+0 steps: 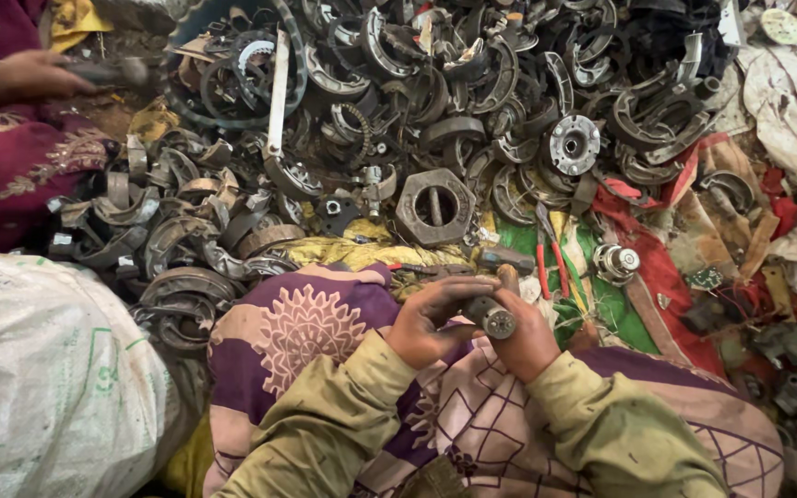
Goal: The person sits on the floor and uses a hammer and pliers to disassemble small metal components from a large pile of scrap. They repeatedly strike parts to separate pieces and use pliers to pull out small metal bits, placing them aside.
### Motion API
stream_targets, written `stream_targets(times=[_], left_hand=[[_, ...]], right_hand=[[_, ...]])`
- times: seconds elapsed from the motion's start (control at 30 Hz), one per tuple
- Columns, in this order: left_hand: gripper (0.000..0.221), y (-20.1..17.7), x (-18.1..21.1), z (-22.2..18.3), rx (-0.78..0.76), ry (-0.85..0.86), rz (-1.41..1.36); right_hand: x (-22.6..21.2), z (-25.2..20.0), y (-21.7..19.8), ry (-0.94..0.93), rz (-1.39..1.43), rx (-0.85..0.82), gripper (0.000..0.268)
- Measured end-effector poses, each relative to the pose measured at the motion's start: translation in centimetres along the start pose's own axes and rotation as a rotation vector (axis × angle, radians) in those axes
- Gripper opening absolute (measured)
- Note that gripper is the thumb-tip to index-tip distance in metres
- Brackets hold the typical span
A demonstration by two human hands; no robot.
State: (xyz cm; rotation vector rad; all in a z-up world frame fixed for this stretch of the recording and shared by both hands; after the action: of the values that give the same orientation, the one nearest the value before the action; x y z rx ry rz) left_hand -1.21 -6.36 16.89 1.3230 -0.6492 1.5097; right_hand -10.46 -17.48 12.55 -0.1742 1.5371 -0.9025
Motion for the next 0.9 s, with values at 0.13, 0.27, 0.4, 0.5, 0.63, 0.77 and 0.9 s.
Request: stream_targets(times=[0.13, 0.27, 0.4, 0.5, 0.63, 0.77, 0.9], left_hand=[[0.055, 0.1, 1.1, 0.2, -0.01, 0.108, 0.025], [0.054, 0.2, 1.5, 0.1, -0.005, 0.148, 0.029], [0.052, 0.3, 0.9, 0.2, -0.007, 0.104, -0.006], [0.052, 0.4, 0.9, 0.2, -0.014, 0.094, -0.049], [0.052, 0.4, 0.7, 0.2, -0.019, 0.073, -0.102], [0.051, 0.5, 0.4, 0.1, -0.017, 0.083, -0.087], [0.052, 0.4, 0.1, 0.0, -0.009, 0.068, -0.122]], right_hand=[[-0.2, 0.1, -0.1, -0.034, -0.037, 0.012, 0.045], [-0.6, 0.1, -0.2, -0.085, -0.016, 0.025, 0.048], [-0.2, 0.1, -0.2, -0.076, -0.005, 0.027, 0.057], [-0.5, 0.1, -0.3, -0.105, -0.008, 0.029, 0.06], [-0.6, 0.2, -0.3, -0.082, 0.018, 0.012, 0.061], [-0.8, 0.0, -0.4, -0.074, 0.047, 0.004, 0.072], [-1.2, 0.1, -0.4, -0.095, 0.018, 0.019, 0.074]])
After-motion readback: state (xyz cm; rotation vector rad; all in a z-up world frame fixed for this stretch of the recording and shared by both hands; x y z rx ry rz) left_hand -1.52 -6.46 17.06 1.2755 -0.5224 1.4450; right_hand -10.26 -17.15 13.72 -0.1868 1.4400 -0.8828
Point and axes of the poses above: each hand's wrist, its own z-axis towards the middle knuckle, its own y-axis out of the palm, x = y × z, the point moved 10 cm from there along z, towards the middle knuckle, and after that the axes turned 1 degree about z, right-handed, at the moved point
